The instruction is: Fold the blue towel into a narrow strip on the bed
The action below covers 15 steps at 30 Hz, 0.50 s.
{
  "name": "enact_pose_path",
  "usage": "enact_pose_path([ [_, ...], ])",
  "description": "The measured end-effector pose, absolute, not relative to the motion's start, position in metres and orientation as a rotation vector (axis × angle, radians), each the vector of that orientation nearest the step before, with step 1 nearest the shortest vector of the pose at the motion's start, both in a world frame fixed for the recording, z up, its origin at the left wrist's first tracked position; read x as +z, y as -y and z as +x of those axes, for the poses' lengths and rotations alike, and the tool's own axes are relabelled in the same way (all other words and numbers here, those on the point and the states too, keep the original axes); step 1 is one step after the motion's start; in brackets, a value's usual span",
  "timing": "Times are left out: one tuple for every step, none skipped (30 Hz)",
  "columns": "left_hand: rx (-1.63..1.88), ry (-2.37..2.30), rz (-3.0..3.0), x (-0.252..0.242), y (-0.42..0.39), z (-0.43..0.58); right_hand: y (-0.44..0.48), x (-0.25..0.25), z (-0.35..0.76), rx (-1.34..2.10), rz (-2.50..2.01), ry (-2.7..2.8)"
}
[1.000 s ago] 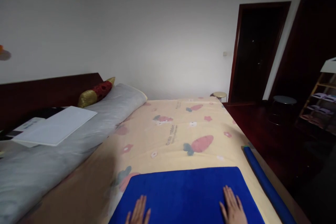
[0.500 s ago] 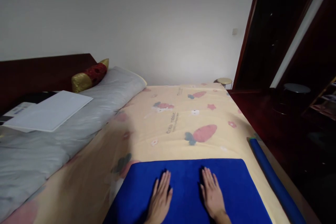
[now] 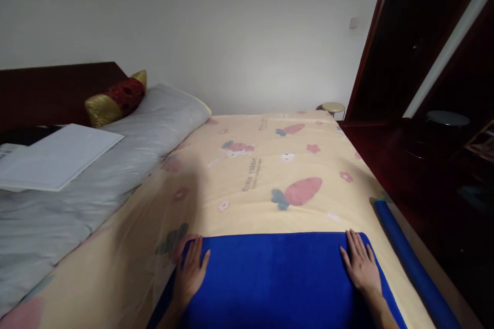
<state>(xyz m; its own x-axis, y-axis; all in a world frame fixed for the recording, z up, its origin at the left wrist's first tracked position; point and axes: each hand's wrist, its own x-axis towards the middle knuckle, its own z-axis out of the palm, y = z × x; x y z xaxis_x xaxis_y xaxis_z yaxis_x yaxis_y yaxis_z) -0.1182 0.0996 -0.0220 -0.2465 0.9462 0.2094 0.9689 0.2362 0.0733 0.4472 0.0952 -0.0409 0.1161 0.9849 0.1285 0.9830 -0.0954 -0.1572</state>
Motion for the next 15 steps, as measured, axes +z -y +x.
enact_pose_path([
  [-0.308,2.33,-1.836,-0.022,-0.1,-0.132,-0.093,-0.043,0.459,-0.015,-2.2,1.956],
  [-0.332,2.285,-1.829,-0.022,-0.099,-0.14,-0.092,-0.044,0.467,-0.037,-2.209,1.954],
  [-0.35,2.245,-1.832,-0.022,-0.099,-0.144,-0.091,-0.045,0.471,-0.051,-2.216,1.954],
  [-0.36,2.221,-1.827,-0.022,-0.098,-0.145,-0.09,-0.045,0.471,-0.054,-2.224,1.952],
  [-0.364,2.215,-1.815,-0.022,-0.098,-0.145,-0.09,-0.045,0.47,-0.051,-2.233,1.947],
  [-0.361,2.222,-1.802,-0.023,-0.098,-0.143,-0.09,-0.045,0.469,-0.043,-2.239,1.942],
  [-0.354,2.24,-1.788,-0.024,-0.099,-0.142,-0.091,-0.045,0.467,-0.034,-2.242,1.94],
  [-0.343,2.269,-1.768,-0.025,-0.1,-0.143,-0.092,-0.045,0.467,-0.026,-2.24,1.941],
  [-0.328,2.302,-1.756,-0.026,-0.102,-0.145,-0.092,-0.045,0.467,-0.021,-2.237,1.94],
  [-0.303,2.33,-1.766,-0.027,-0.103,-0.148,-0.093,-0.045,0.468,-0.021,-2.231,1.939],
  [-0.274,2.353,-1.79,-0.026,-0.105,-0.152,-0.094,-0.045,0.47,-0.03,-2.214,1.944],
  [-0.247,2.366,-1.818,-0.024,-0.107,-0.155,-0.094,-0.046,0.472,-0.056,-2.188,1.95],
  [-0.227,2.365,-1.846,-0.02,-0.108,-0.156,-0.094,-0.046,0.472,-0.102,-2.161,1.943],
  [-0.217,2.353,-1.867,-0.015,-0.109,-0.153,-0.094,-0.045,0.469,-0.161,-2.139,1.921],
  [-0.217,2.332,-1.884,-0.008,-0.108,-0.146,-0.093,-0.043,0.463,-0.219,-2.119,1.893],
])
